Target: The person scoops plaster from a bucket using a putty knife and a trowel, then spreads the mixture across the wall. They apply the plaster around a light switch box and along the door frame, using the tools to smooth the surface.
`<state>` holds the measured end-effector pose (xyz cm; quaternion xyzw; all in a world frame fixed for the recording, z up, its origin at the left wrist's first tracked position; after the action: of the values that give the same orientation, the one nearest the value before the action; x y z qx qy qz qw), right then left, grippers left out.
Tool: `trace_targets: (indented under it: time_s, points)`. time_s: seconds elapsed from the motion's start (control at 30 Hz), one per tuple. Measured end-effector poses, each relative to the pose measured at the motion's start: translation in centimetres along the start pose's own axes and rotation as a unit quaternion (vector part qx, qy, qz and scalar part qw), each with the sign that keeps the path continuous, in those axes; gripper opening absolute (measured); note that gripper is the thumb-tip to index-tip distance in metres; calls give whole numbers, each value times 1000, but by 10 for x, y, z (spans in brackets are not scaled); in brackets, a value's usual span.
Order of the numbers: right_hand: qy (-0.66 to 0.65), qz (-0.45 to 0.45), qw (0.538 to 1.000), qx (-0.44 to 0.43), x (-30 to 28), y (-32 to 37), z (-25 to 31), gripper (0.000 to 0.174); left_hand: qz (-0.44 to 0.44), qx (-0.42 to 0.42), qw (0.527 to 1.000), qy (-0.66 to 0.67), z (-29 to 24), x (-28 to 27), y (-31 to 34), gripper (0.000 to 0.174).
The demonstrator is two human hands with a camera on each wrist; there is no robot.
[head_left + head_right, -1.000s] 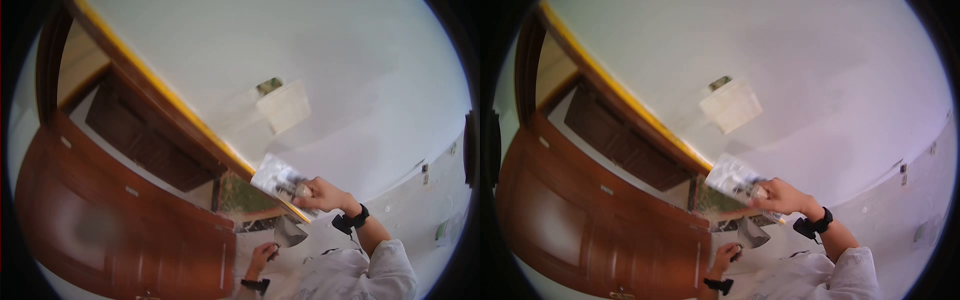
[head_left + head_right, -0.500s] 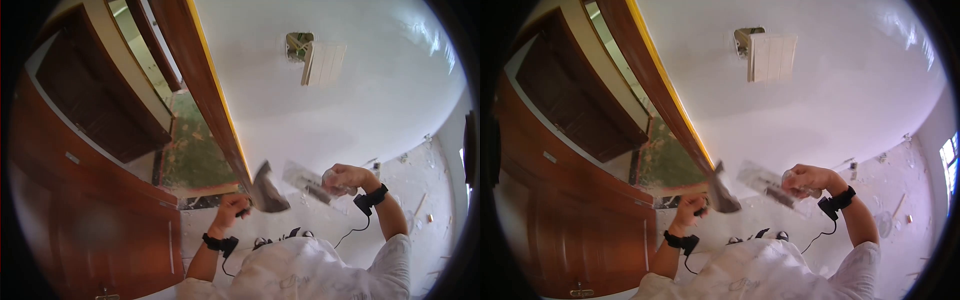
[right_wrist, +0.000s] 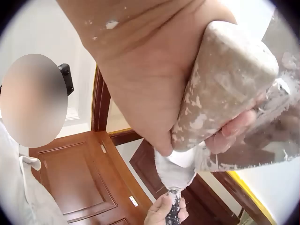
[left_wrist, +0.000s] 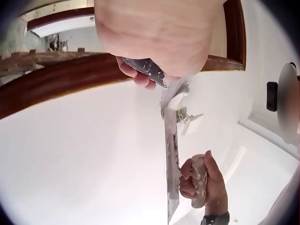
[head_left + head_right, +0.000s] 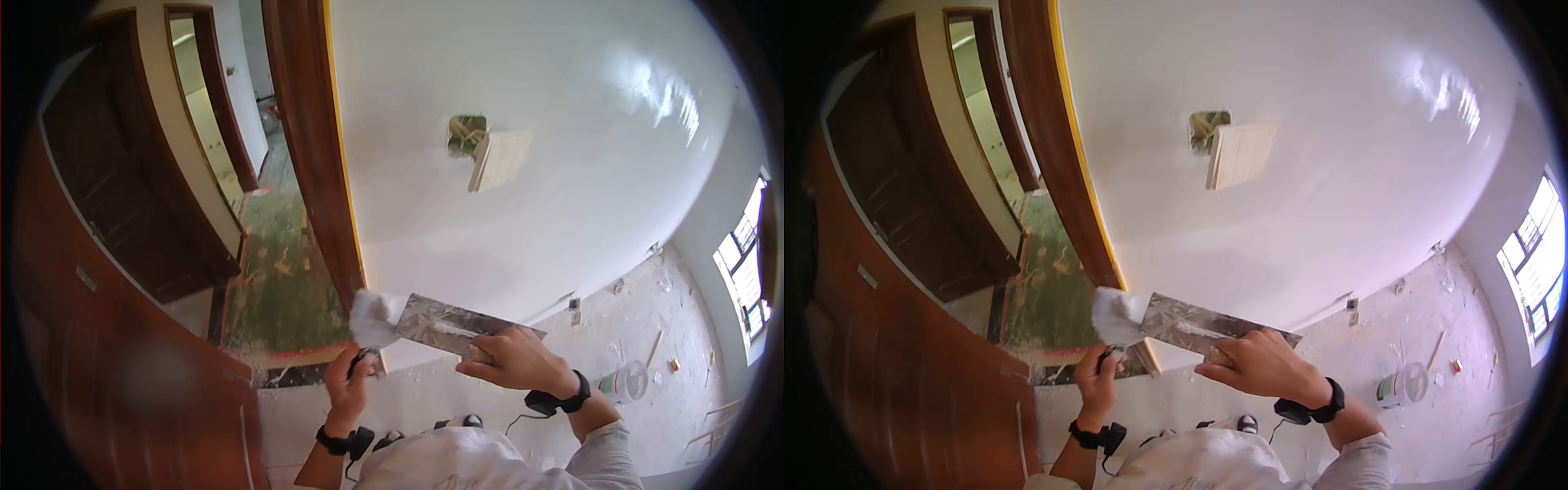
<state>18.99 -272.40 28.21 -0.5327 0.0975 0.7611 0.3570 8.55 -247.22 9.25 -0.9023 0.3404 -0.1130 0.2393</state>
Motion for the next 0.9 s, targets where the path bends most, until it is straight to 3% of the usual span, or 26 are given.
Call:
trace_targets:
  time_s: [0.13, 0.17, 0.23, 0.33, 0.67, 0.9]
  points:
    - [37, -121, 991, 39, 19, -19, -5, 48, -128, -103, 979, 125, -17, -36, -5, 25]
    - [40, -129, 990, 34, 20, -27, -1, 48, -127, -93, 979, 130, -21, -47, -6, 25]
    - [-207, -216, 947, 115, 19, -45, 6, 40, -148, -112, 979, 81, -27, -60, -1, 25]
    - [-237, -339, 908, 71, 25, -86, 23, 39, -158, -148, 974, 63, -15, -76, 14, 27]
    - [-296, -405, 858, 105, -6, -142, 51, 45, -192, -163, 967, 20, -14, -93, 34, 27]
    - [-208, -411, 884, 84, 17, -147, 18, 36, -169, -184, 968, 0, -10, -87, 18, 27]
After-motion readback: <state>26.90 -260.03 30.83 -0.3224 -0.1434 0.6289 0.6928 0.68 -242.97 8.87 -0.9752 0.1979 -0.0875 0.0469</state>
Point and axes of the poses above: each hand's wrist, its own y-axis away from the middle knuckle, its own x-axis out of the palm, z = x × y, the point moved 1 cm from there along -y, towards the middle knuckle, and after that the axes turned 14 degrees about -z, right-handed, at the moved point
